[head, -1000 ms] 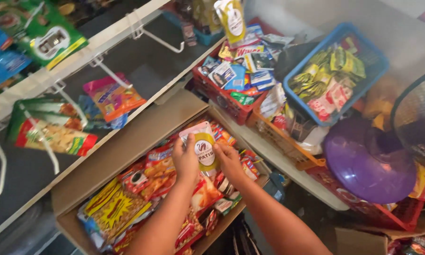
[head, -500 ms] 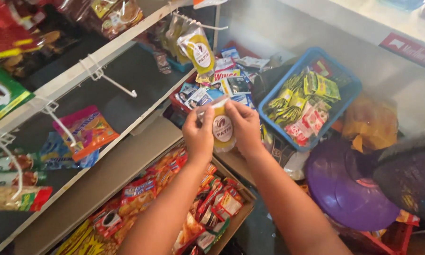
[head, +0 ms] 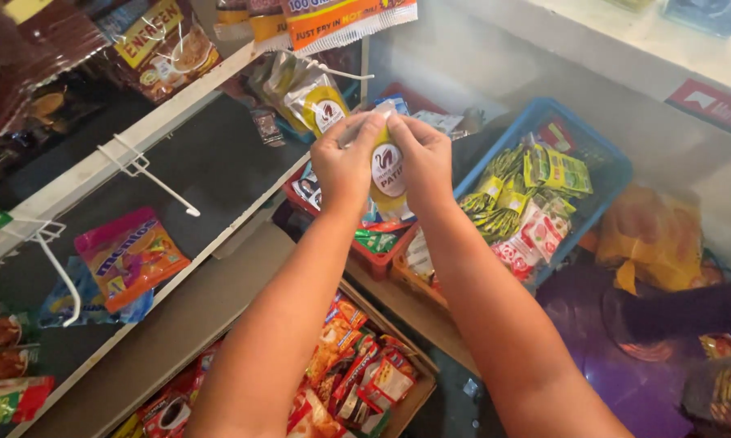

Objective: The recorder is organizing sauce pouches and snack bags on retail shelving and into a cardboard box.

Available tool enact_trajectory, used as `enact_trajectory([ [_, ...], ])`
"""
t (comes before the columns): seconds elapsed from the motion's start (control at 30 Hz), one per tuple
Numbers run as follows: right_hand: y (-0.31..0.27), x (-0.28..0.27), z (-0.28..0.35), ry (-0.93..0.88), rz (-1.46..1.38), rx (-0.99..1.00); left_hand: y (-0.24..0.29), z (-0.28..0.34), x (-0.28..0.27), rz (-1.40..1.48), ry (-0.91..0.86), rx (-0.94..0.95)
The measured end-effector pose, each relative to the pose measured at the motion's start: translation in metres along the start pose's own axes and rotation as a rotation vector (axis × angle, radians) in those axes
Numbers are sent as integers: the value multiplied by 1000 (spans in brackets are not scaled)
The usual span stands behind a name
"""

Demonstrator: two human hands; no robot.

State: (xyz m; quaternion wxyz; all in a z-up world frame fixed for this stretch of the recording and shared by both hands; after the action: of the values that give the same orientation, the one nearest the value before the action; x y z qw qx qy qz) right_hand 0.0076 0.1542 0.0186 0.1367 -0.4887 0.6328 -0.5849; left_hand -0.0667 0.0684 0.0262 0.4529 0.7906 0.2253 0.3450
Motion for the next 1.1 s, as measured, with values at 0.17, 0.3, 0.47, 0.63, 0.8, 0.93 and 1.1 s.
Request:
enact_trajectory([
  [0.17, 14, -3, -30, 7, 42, -53, -21, -29, -2, -27, 69, 45],
  [0.3, 29, -6, -48, 14, 20, -87, -22, -38, 1, -141, 143, 15],
  [0.47, 28, -1, -55, 43, -7, -86, -25, -45, -1, -236, 202, 7],
  [0.63, 29, 0, -62, 48, -1, -96, -26, -50, -1, -267, 192, 42],
  [0.8, 38, -3, -72, 66, -1, -82, -30, -56, -3, -317, 217, 56],
  [0.93, 43, -6, -79, 85, 28, -44, -40, -61, -8, -305, 238, 48],
  [1.1, 55, -7, -83, 75, 61, 5, -51, -66, -18, -298, 279, 10],
])
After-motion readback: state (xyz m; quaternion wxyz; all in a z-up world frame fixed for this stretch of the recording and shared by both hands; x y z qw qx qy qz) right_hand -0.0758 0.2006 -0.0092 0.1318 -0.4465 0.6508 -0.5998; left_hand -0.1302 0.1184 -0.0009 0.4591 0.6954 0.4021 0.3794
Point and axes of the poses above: each hand's wrist, its own z-axis away from the middle knuckle, its own x-axis out of the palm, y = z × x, the point moved 1 cm from there along -z, towards the middle knuckle, and after that the axes turned 10 degrees about -y, right-handed, at the moved point
